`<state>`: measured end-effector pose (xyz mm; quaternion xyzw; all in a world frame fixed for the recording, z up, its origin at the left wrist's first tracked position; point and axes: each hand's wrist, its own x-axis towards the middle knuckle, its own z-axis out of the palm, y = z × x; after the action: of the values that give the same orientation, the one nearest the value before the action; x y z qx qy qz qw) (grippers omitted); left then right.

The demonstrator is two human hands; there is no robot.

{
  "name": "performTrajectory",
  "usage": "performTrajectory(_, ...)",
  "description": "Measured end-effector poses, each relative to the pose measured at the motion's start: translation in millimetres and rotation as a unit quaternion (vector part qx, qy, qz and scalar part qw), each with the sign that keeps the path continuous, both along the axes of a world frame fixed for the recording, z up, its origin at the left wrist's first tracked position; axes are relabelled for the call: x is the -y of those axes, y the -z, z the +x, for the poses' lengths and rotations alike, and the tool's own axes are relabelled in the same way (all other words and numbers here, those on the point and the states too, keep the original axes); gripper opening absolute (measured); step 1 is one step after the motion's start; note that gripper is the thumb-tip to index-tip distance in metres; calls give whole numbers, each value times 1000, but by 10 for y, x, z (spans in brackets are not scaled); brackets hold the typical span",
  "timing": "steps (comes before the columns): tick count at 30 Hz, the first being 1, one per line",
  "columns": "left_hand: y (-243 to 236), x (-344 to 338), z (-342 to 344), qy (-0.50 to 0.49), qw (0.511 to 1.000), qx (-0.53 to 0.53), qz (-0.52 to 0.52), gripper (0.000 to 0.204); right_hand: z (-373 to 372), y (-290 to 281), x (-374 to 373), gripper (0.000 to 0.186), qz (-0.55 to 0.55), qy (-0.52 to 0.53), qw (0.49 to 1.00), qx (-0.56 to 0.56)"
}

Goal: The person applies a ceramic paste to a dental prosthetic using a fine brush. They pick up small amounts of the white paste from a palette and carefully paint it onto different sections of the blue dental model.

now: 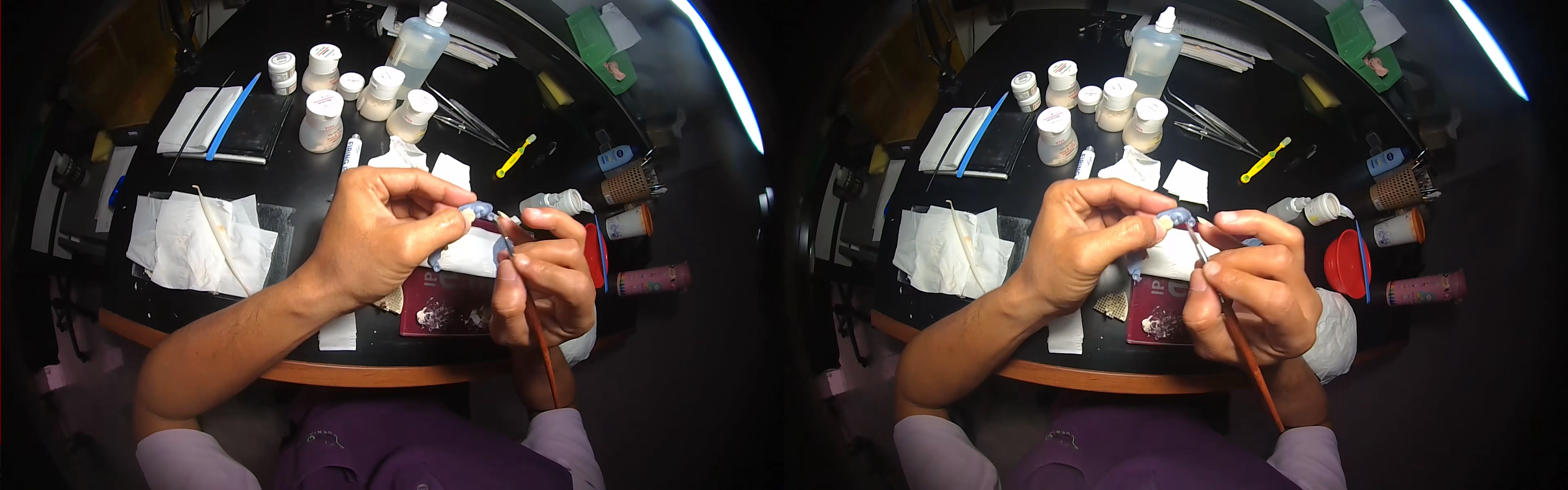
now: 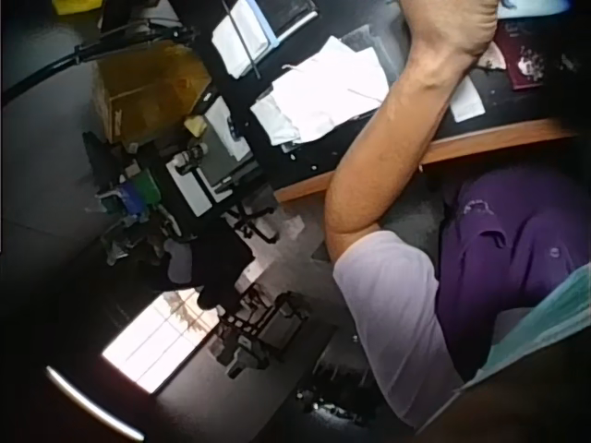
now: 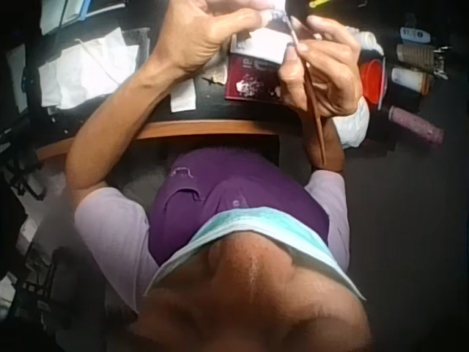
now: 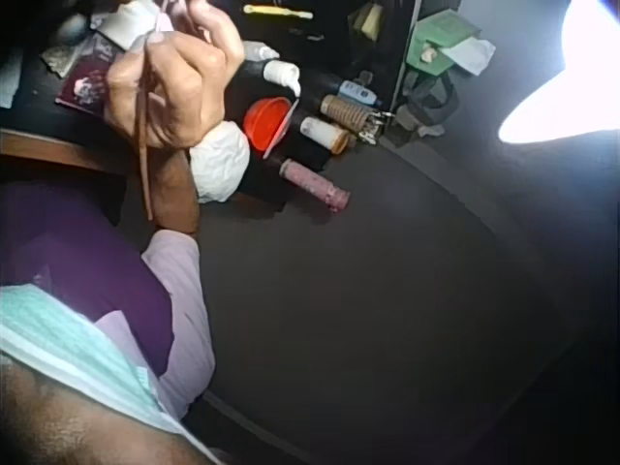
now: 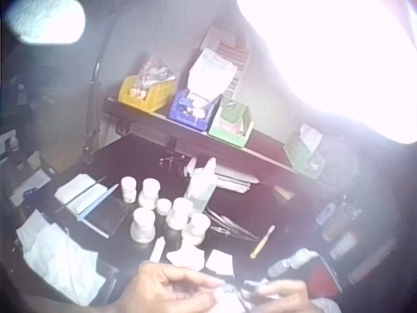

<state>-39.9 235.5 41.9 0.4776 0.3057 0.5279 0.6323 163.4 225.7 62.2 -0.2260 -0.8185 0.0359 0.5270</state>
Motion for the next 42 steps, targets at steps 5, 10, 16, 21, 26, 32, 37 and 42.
performTrajectory(5, -16, -282, -135, -102, 993, 46, 30, 22, -86, 50, 110, 20, -54, -51, 995, 70)
performTrajectory(10, -56, -338, -245, -155, 986, 22, 64, 20, -477, 138, 363, 31, -35, -157, 961, 225)
performTrajectory(16, -28, -319, -224, -151, 984, -4, 90, 21, -591, 342, 492, 25, -10, -120, 944, 307)
performTrajectory(21, 19, -316, -188, -157, 982, -15, 107, 22, -512, 333, 520, 20, -57, -150, 940, 302)
performTrajectory(26, 7, -306, -163, -125, 987, -3, 104, 22, -385, 133, 328, 15, -52, -158, 970, 175)
performTrajectory(32, -27, -186, -87, -80, 991, -52, 92, 22, -69, -64, -7, 34, 20, 28, 999, 18)
performTrajectory(37, 58, -99, 55, -70, 987, -50, 135, 18, -51, -8, -186, 34, 39, 2, 999, 26)
performTrajectory(42, 36, -46, 78, -43, 991, -45, 118, 20, -58, -66, -126, 25, 75, 76, 990, 96)
